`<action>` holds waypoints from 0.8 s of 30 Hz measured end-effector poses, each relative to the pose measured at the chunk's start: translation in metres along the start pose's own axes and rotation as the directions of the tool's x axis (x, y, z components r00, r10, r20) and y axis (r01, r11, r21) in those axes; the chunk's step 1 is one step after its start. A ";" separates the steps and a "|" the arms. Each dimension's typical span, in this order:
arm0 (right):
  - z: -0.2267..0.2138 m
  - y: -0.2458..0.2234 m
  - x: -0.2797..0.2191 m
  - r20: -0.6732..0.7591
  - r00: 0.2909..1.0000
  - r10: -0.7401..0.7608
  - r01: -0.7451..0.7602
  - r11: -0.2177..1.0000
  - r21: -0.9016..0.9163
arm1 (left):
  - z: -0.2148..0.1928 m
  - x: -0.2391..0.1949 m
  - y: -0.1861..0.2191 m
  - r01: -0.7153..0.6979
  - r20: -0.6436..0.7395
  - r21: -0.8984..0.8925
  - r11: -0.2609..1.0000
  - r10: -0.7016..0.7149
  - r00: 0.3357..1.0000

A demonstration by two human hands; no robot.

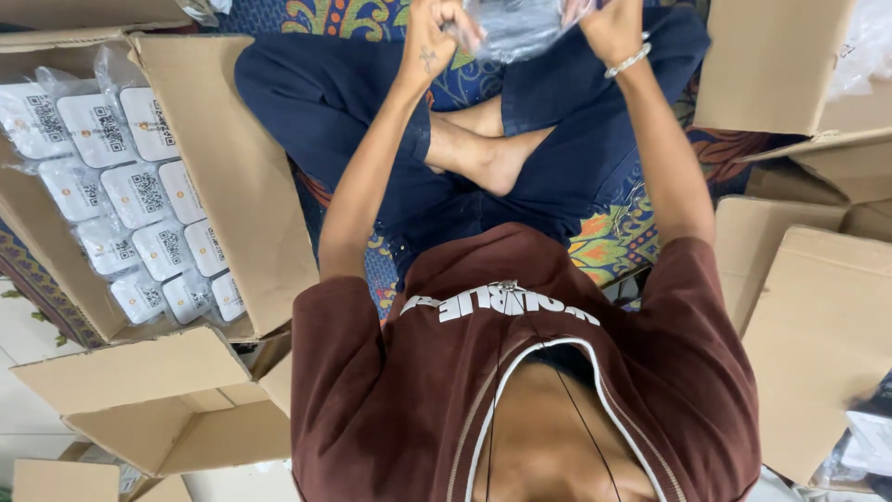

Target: The person packages small electronic items into plastic bags and places them into boxes for fulfillment.

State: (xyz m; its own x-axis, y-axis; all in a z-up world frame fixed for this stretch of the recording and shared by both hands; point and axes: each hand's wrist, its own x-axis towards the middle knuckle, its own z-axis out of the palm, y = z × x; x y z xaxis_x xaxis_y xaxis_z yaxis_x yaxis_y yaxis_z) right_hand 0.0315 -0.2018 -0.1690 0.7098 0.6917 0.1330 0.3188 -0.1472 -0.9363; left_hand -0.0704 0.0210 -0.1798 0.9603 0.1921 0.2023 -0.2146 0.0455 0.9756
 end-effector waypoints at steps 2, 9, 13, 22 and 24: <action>-0.067 0.003 -0.028 -0.032 0.998 0.050 -0.046 0.993 0.108 | 0.001 -0.011 0.014 0.157 0.160 -0.055 0.986 -0.147 0.976; -0.051 -0.057 -0.044 0.167 0.963 -0.210 0.266 0.820 -0.507 | 0.022 -0.023 0.048 -0.154 0.347 0.636 0.757 -0.103 0.932; -0.033 -0.042 -0.043 0.171 0.982 -0.083 0.185 0.617 -0.765 | 0.038 -0.020 0.025 -0.284 0.316 0.914 0.289 -0.066 0.947; 0.028 -0.067 -0.017 -0.296 0.955 -0.018 -0.218 0.635 -0.741 | 0.044 -0.021 0.041 -0.167 0.193 0.961 0.219 -0.101 0.976; 0.041 -0.052 -0.009 -0.361 0.930 0.073 -0.305 0.703 -0.643 | 0.040 -0.032 0.045 -0.193 0.212 0.951 0.240 -0.057 0.976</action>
